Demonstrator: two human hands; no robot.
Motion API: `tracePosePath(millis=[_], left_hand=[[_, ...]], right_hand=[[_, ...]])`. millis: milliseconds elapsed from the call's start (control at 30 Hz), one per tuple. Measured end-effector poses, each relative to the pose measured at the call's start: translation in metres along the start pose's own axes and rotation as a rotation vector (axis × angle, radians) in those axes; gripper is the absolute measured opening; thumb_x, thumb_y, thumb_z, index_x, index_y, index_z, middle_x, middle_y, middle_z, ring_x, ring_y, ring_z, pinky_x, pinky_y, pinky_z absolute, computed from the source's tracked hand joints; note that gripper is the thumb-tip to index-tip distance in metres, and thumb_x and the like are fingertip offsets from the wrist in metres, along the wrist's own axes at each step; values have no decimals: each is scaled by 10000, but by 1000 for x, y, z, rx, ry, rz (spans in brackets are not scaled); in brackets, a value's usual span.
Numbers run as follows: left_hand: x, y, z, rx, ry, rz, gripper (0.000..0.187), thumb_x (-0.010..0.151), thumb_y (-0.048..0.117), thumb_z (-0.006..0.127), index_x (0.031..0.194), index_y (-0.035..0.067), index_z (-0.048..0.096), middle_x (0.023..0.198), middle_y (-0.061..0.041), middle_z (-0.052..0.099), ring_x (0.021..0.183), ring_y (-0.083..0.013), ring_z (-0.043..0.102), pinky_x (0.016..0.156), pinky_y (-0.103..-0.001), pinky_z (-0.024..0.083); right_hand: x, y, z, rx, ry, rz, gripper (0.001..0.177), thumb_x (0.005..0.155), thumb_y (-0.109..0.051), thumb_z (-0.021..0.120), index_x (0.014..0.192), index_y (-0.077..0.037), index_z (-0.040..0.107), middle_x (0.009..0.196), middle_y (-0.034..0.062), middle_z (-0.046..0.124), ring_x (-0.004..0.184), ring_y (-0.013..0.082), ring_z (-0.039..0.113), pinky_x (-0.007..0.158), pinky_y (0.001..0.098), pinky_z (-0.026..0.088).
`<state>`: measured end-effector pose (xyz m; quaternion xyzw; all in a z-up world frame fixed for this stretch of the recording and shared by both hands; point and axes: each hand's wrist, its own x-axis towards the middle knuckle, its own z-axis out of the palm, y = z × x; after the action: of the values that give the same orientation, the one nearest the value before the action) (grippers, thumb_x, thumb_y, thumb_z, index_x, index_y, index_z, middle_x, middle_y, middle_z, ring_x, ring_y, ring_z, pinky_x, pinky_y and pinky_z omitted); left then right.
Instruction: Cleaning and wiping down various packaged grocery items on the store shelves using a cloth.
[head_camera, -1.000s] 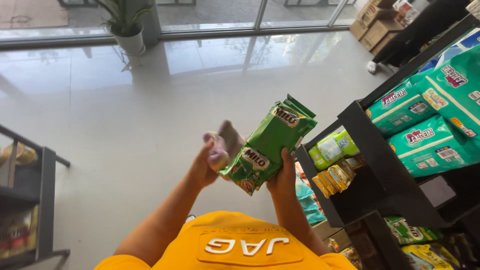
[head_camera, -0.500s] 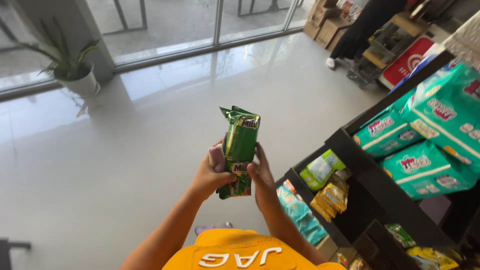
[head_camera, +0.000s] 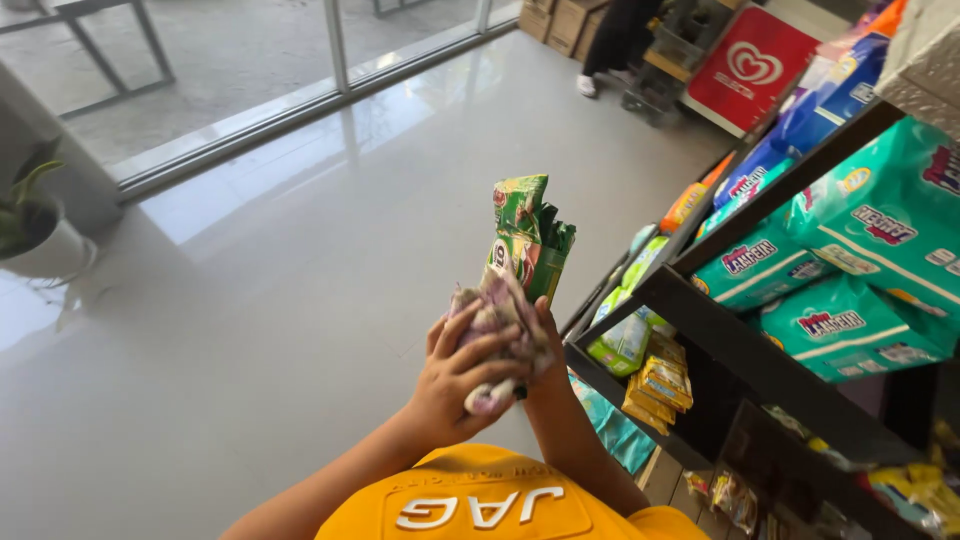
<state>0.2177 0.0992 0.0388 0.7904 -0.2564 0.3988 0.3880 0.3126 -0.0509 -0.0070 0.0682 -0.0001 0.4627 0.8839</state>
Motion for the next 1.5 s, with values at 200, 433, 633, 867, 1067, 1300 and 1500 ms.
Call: tracePosePath(millis=[200, 433, 633, 867, 1067, 1300, 1500], left_hand=[[-9, -67, -28, -680, -274, -22, 177, 735, 192, 664, 875, 125, 749, 1051, -20, 771, 1237, -312, 569, 1136, -473, 390], [28, -67, -74, -1094, 415, -469, 336, 925, 338, 685, 1150, 141, 532, 1090, 28, 495, 1054, -180, 446, 991, -382, 354], [0, -53, -82, -74, -113, 209, 454, 841, 531, 656, 1255, 348, 681, 1466, 11, 582, 1429, -504, 392, 1103, -581, 310], [-41, -123, -122, -292, -62, 326, 116, 858, 436, 731, 778, 353, 749, 886, 58, 714, 1071, -265, 669, 951, -416, 501], [-26, -134, -147, -1257, 97, -521, 734, 830, -88, 519, 1523, 67, 335, 1041, -40, 551, 808, -83, 501, 634, -193, 426], [48, -97, -137, -255, -53, 28, 775, 827, 673, 726, 1462, 256, 579, 1664, -128, 338, 1567, -420, 224, 1244, -481, 182], [100, -103, -151, -452, -249, -616, 485, 740, 572, 811, 1115, 280, 716, 1150, -22, 699, 1161, -296, 665, 994, -427, 530]], right_hand=[[-8, 13, -6, -620, 234, -563, 263, 1004, -317, 588, 1046, -58, 614, 891, 112, 684, 682, 182, 596, 616, 300, 491], [27, 57, -8, -717, 292, -714, 621, 839, -175, 643, 1402, 42, 497, 1362, 269, 615, 1083, 417, 683, 883, 645, 536], [45, 80, -16, -1630, 137, -1268, 379, 932, -157, 684, 1290, -95, 577, 1142, 52, 675, 934, 150, 687, 872, 287, 630], [48, 108, -72, -673, 132, -762, 773, 952, -428, 547, 1540, 36, 357, 1599, 194, 405, 1348, 333, 527, 1155, 548, 374], [62, 196, 48, -607, 466, -828, 1174, 696, -877, 494, 1427, 39, 550, 1304, 300, 636, 1166, 489, 626, 1041, 663, 445], [49, 190, -12, -850, 642, -752, 666, 843, -463, 707, 1325, -8, 637, 1281, 260, 682, 1093, 382, 695, 1047, 572, 499], [15, 170, -79, -1217, 569, -628, 658, 808, -126, 749, 1412, 22, 535, 1179, 243, 726, 1015, 367, 728, 867, 534, 589]])
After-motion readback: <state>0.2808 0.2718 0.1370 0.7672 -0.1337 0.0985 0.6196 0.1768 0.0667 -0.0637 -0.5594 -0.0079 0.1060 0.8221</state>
